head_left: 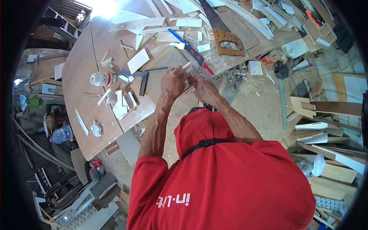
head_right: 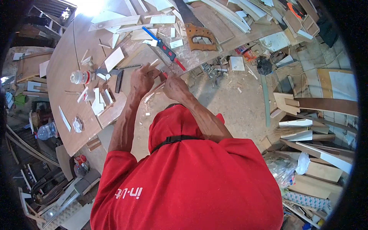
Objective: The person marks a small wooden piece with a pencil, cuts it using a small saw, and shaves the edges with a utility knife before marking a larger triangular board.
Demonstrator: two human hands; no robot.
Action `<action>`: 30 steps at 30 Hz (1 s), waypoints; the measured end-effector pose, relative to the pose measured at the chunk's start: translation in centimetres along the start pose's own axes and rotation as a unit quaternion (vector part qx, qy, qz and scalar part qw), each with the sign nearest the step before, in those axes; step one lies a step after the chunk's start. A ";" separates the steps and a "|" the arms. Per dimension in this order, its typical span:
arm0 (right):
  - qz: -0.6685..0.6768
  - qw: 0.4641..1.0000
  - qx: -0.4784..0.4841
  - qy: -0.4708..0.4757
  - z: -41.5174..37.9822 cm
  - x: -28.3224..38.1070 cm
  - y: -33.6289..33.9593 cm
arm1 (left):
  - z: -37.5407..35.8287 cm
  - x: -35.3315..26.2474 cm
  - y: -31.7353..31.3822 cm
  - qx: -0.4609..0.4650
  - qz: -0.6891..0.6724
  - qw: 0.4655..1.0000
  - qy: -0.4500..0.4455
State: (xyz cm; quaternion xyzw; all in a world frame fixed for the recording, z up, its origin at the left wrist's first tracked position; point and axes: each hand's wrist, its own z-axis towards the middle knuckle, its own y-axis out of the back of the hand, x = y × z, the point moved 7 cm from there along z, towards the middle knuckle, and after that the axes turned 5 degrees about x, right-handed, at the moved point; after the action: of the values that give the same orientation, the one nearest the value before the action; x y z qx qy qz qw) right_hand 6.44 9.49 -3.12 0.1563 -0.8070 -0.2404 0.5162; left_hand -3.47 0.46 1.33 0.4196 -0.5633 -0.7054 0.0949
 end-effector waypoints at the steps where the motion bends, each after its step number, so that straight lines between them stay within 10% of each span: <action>1: 0.000 1.000 0.002 -0.004 -0.1 -0.2 -0.2 | -0.2 0.0 -0.2 0.004 -0.002 1.000 0.001; 30: -0.007 1.000 0.016 0.015 2.6 -1.7 -2.2 | 0.2 -0.5 0.3 -0.011 -0.021 1.000 -0.011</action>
State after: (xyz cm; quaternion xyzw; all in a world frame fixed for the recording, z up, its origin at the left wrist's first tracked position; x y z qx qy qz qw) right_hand 4.79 9.11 -6.48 0.1741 -0.8017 -0.2287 0.5241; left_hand -3.41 0.79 1.85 0.4228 -0.5475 -0.7179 0.0786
